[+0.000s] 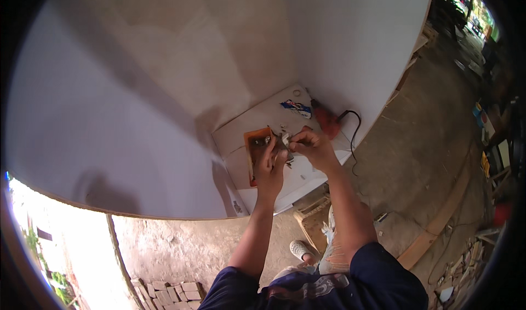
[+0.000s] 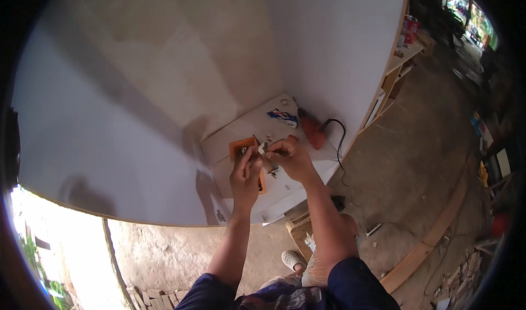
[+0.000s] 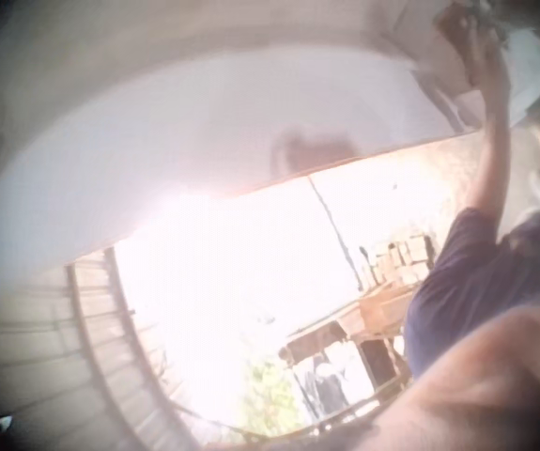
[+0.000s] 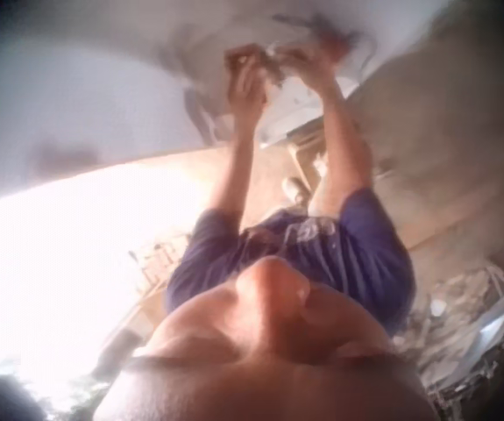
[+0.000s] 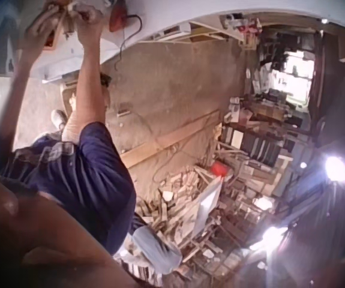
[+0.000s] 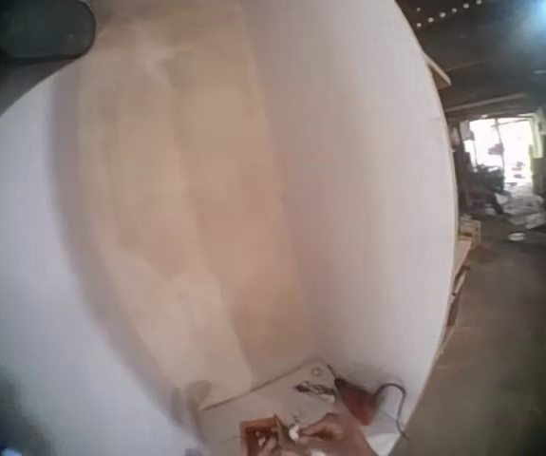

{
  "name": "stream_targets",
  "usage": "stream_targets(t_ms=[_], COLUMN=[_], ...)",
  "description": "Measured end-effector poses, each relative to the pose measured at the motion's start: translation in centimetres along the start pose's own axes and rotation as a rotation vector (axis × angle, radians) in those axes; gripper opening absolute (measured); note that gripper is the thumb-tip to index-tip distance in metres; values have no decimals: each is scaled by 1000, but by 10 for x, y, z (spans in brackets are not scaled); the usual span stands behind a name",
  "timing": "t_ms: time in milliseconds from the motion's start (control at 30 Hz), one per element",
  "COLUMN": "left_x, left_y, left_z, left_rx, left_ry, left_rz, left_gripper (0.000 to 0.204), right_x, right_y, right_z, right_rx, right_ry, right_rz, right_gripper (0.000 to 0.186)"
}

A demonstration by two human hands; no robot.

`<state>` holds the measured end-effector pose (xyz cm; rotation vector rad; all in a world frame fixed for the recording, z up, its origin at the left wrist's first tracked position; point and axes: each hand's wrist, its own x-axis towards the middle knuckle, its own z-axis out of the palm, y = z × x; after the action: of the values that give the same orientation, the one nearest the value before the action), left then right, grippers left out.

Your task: The person prepares an electrical component by stripping wires using pliers and inserting them into a connector before picking up a power drill.

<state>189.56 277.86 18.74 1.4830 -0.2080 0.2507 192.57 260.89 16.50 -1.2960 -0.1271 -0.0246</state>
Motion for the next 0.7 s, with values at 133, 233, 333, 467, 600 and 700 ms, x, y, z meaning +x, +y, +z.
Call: stream_targets(t_ms=[133, 233, 333, 467, 600, 700], left_x=[20, 23, 24, 23, 23, 27], left_y=[-31, -60, -70, -76, -88, -84], left_z=[10, 23, 31, 35, 26, 22], left_rx=[155, 99, 158, 143, 74, 68], left_ry=[-83, -42, 41, 114, 127, 96], left_rz=[-128, -202, -160, -267, -360, -347], left_gripper=[34, 32, 29, 25, 25, 25], right_x=[-6, -2, -2, 2, 6, 10], right_y=[-4, 19, 27, 30, 41, 35], right_z=[0, -4, -2, -3, -3, -16], right_rx=[-244, -486, -580, -727, -791, -481], right_ry=[-1, 96, 201, 244, 199, 112], right_rz=[78, -40, -113, -235, -139, 155], right_gripper=[13, 14, 12, 9, 11, 16])
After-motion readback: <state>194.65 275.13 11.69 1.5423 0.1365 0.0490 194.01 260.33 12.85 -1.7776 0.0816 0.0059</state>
